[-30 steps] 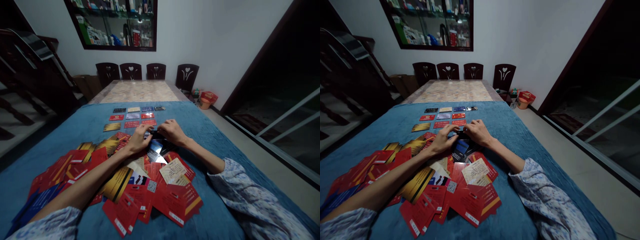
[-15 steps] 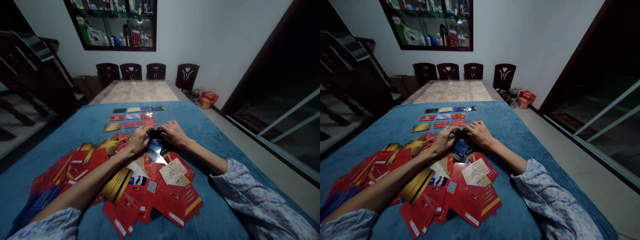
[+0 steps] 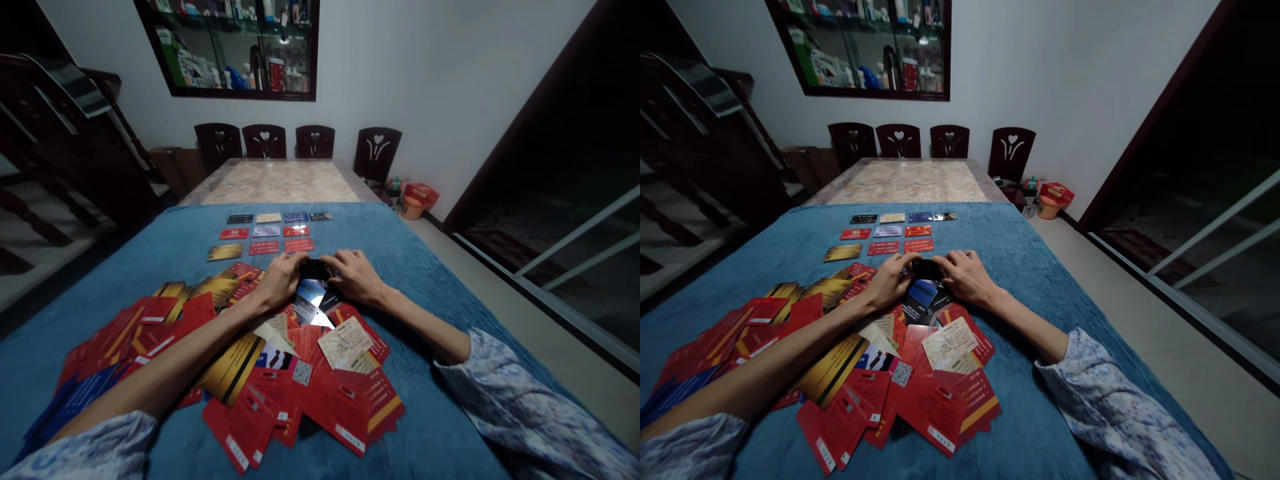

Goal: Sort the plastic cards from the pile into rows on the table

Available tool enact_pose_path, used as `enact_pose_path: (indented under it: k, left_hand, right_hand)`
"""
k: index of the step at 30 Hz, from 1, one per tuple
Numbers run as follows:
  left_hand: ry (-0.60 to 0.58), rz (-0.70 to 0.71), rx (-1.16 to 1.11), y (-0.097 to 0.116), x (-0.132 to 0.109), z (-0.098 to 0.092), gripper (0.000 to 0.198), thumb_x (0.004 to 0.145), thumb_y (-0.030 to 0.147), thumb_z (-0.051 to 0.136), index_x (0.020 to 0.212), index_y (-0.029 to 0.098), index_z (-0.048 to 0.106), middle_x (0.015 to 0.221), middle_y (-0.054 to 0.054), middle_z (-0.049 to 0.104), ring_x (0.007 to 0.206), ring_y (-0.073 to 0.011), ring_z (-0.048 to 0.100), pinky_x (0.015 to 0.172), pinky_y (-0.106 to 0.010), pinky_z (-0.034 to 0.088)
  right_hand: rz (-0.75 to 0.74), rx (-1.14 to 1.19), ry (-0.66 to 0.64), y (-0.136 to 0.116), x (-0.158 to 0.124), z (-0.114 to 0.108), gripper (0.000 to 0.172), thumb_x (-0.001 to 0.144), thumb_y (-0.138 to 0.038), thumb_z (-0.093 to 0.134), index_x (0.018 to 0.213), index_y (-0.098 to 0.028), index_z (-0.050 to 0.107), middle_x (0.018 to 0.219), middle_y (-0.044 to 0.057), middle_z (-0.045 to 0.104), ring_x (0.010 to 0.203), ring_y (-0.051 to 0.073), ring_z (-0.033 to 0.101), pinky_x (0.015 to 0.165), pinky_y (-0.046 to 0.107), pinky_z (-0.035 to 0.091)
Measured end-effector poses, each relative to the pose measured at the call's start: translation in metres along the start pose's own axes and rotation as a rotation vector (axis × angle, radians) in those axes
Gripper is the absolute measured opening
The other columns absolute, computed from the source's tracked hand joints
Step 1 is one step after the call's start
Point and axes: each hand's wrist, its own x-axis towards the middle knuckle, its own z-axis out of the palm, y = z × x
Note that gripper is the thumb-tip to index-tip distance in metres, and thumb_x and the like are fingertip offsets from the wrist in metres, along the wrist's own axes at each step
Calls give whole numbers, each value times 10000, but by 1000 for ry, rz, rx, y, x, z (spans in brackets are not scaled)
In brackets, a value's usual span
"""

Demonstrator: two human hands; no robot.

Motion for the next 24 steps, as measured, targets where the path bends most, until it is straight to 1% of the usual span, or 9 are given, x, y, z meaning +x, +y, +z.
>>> enact_pose_path:
  k: [6,11,14,19,24]
  left_hand:
    - [-25,-11,2,-2,4,0,432,827,74,521,1230,186,627,924,-69,656,863,-231,628,814,-369,530]
    - [-102,-81,20,2,10,-4,452,821,77,503,1247,185,610,1008,-95,680,957,-259,651,878,-397,539]
    - [-137,-105,27,3,14,-3,471,808,82,515,1260,180,604,1049,-110,693,1005,-277,657,905,-413,543]
    - [-164,-126,41,4,18,2,491,812,108,553,1298,171,591,1154,-127,702,1084,-286,646,979,-446,531]
    - [-184,-122,69,9,21,5,448,844,162,604,1292,177,602,1261,-126,685,1173,-300,589,1032,-487,495]
  right_hand:
    - [10,39,-25,4,0,-2,621,872,-247,686,1466,-231,506,1144,133,622,1017,276,522,839,384,369]
    - [-7,19,-22,7,0,1,629,881,-269,679,1481,-215,498,1162,147,605,1017,277,506,814,383,376]
    - [-11,1,-12,8,0,3,642,888,-297,684,1495,-230,488,1159,147,607,1006,278,502,802,385,376]
    - [-6,-52,-42,12,-1,-1,599,901,-345,682,1458,-198,518,1157,158,624,1014,283,509,816,388,373]
    - [-13,-106,-77,17,-2,-5,552,932,-410,630,1409,-145,544,1190,179,655,1055,304,519,835,394,370]
